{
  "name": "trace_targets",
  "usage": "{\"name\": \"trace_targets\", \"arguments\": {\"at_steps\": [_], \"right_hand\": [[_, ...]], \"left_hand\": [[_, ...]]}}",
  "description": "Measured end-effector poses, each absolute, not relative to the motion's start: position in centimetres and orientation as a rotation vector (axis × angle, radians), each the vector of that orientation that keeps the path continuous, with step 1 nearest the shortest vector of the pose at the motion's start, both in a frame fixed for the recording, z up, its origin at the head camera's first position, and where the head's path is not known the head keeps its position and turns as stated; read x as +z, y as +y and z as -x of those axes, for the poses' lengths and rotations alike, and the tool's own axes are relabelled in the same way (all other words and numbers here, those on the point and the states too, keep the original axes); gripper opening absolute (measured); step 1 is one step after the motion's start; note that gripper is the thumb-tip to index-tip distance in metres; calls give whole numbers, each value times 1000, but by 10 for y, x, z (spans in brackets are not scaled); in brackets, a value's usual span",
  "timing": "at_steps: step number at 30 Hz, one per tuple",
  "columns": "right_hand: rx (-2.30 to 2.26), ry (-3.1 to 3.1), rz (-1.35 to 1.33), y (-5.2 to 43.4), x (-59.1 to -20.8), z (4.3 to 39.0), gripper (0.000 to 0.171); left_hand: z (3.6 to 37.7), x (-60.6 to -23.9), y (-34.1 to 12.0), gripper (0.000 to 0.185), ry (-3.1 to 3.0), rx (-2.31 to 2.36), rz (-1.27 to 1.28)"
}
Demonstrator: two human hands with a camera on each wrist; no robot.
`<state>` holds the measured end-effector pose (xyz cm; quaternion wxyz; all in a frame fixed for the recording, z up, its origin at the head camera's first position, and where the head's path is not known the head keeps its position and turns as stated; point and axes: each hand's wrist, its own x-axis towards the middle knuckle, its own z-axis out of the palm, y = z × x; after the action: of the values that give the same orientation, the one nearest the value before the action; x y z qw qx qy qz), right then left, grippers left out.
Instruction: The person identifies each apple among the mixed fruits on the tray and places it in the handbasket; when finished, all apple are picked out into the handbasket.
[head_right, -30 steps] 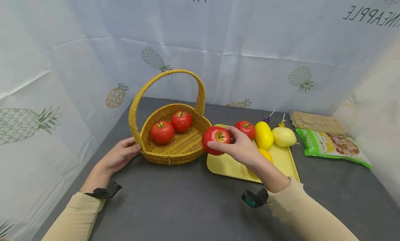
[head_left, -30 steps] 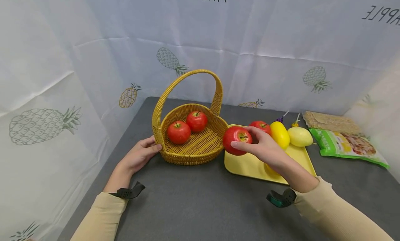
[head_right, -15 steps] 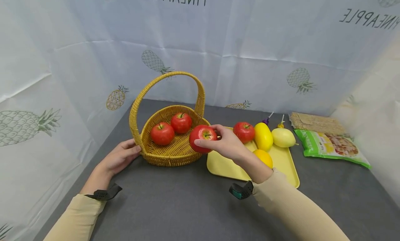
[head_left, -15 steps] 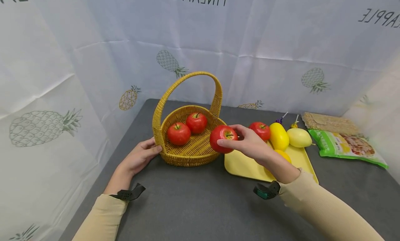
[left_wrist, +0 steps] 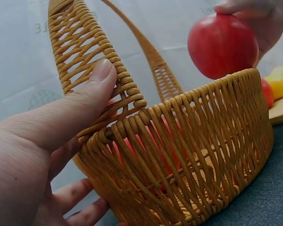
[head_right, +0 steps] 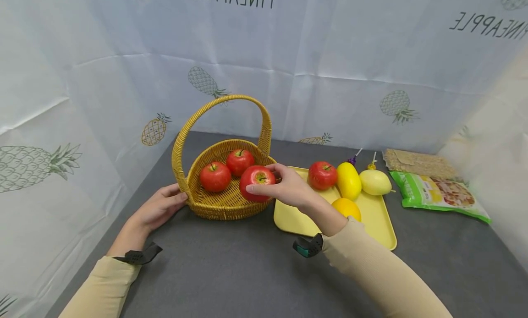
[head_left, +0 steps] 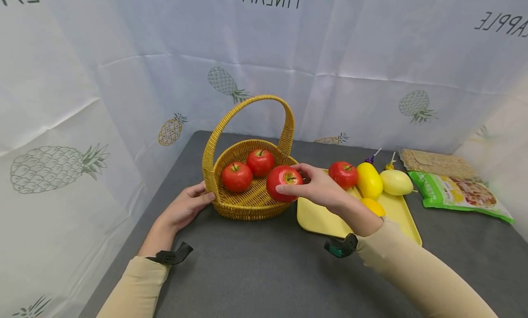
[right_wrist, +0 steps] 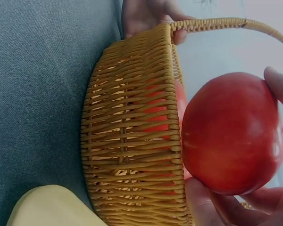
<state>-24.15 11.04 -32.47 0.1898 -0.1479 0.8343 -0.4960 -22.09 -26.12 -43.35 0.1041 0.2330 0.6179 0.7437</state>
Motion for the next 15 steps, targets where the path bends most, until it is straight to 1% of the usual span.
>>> {"name": "trace_targets", "arguments": {"at_steps": [4,15], "right_hand": [[-1389,2313,450,104,-326,244,69],[-1278,2313,526,88,-323,253,72]], "left_hand": [[221,-434,-263,34,1821,2191,-685],[219,-432,-261,34,1839,2184,-656]]}}
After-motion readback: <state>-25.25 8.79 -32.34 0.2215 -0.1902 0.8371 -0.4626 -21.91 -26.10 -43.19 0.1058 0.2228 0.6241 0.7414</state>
